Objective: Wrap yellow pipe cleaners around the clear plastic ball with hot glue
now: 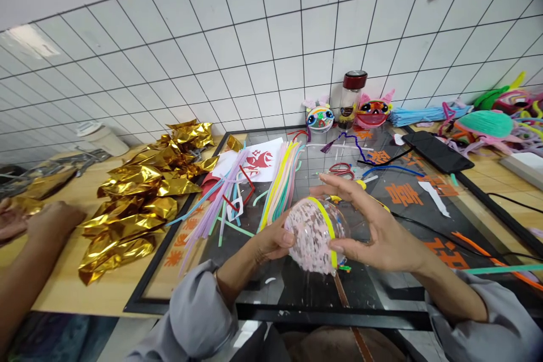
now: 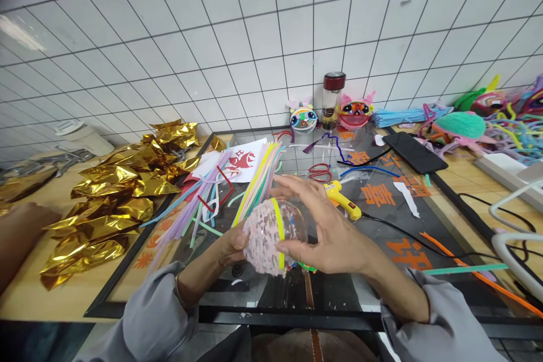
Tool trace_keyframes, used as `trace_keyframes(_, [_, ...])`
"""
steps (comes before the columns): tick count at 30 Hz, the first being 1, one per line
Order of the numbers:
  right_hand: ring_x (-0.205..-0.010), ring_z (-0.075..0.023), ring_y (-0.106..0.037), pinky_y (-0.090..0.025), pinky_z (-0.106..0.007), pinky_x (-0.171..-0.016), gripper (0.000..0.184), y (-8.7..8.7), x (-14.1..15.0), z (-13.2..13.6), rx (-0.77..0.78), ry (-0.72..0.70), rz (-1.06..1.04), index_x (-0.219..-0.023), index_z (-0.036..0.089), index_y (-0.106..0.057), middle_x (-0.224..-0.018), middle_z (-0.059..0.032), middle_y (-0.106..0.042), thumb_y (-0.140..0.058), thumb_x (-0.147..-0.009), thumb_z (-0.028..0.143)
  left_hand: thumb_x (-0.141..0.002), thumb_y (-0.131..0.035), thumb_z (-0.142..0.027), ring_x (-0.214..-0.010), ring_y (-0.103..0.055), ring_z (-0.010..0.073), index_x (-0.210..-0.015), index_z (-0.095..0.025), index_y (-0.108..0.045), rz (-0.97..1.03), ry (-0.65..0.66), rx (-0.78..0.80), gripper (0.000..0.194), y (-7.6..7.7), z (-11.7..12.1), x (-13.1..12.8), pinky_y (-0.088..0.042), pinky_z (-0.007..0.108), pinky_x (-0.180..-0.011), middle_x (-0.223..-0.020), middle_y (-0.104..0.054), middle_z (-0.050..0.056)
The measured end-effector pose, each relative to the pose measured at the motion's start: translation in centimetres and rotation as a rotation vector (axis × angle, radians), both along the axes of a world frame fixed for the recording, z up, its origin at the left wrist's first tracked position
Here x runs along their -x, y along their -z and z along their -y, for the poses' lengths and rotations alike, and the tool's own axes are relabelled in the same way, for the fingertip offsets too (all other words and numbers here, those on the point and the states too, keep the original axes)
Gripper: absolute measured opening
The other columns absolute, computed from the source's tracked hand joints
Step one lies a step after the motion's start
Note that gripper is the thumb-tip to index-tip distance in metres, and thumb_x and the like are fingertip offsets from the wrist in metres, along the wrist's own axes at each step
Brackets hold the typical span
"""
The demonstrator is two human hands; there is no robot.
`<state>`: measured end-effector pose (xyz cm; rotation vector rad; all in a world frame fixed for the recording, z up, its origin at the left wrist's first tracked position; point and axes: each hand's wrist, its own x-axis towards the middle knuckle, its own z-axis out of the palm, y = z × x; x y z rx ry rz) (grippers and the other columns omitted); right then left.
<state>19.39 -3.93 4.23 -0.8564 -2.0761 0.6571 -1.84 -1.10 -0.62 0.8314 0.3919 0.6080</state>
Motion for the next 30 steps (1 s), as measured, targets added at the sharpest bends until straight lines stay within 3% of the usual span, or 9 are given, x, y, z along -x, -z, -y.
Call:
trace_keyframes(4, [-0.124,-0.0283,-0.059,-0.039,-0.051,-0.112,0.079,0.2,0.1,0.0,-0.01,0.012,-0.041,-0.148,0.035,-0.032,-0.13,-0.0061,-0.063,-0.074,-0.08,0.028,-0.048,-0.089,-0.048,-0.107,-0.071,0.0364,-0.128,-0.015,-0.063,0.006,0.022,-0.023,0.091,0.0,-0.1,0.0,-0.059,0.039,-0.084,-0.11,-0.075,0.015])
trace_keyframes(9, [-0.121,-0.0307,-0.06,-0.043,-0.052,-0.107,0.07,0.6,0.1,0.0,-0.058,0.083,-0.058,-0.142,0.031,-0.04,-0.13,-0.0101,-0.061,-0.074,-0.081,0.032,-0.049,-0.089,-0.049,-0.11,-0.069,0.0349,-0.137,-0.018,-0.055,0.017,-0.026,-0.016,0.099,0.1,-0.1,0.0,-0.057,0.038,-0.086,-0.115,-0.073,0.013])
trace_keyframes(16, [-0.118,-0.0273,-0.06,-0.042,-0.05,-0.107,0.058,0.3,0.5,0.0,-0.228,0.136,-0.071,-0.136,0.028,-0.048,-0.109,-0.0064,-0.069,-0.072,-0.083,0.029,-0.049,-0.089,-0.046,-0.112,-0.068,0.0368,-0.13,-0.015,-0.059,0.049,-0.047,0.0,0.092,0.6,-0.3,-0.1,-0.055,0.042,-0.093,-0.116,-0.073,0.016])
trace_keyframes(22, [-0.106,-0.0244,-0.063,-0.045,-0.046,-0.102,0.05,0.6,0.8,-0.1,-0.277,0.131,-0.133,-0.13,0.03,-0.051,-0.095,-0.0024,-0.071,-0.071,-0.085,0.024,-0.051,-0.088,-0.046,-0.112,-0.068,0.0357,-0.127,-0.016,-0.061,0.093,-0.067,0.011,0.086,1.6,-0.8,-0.3,-0.055,0.042,-0.094,-0.118,-0.072,0.015])
trace_keyframes(25, [-0.106,-0.0237,-0.063,-0.047,-0.045,-0.101,0.052,1.0,0.8,-0.2,-0.219,0.16,-0.157,-0.133,0.03,-0.05,-0.105,-0.0042,-0.068,-0.07,-0.085,0.025,-0.052,-0.087,-0.046,-0.113,-0.068,0.036,-0.125,-0.015,-0.062,0.11,-0.051,0.015,0.083,2.0,-1.1,-0.3,-0.055,0.043,-0.095,-0.116,-0.073,0.015])
trace_keyframes(30, [-0.134,-0.026,-0.051,-0.043,-0.047,-0.11,0.073,1.1,0.5,-0.5,0.042,0.068,-0.147,-0.15,0.032,-0.03,-0.144,-0.0113,-0.053,-0.069,-0.087,0.029,-0.053,-0.087,-0.049,-0.112,-0.068,0.0377,-0.121,-0.012,-0.064,0.081,-0.029,-0.004,0.08,2.2,-1.1,-0.5,-0.052,0.047,-0.099,-0.112,-0.074,0.017])
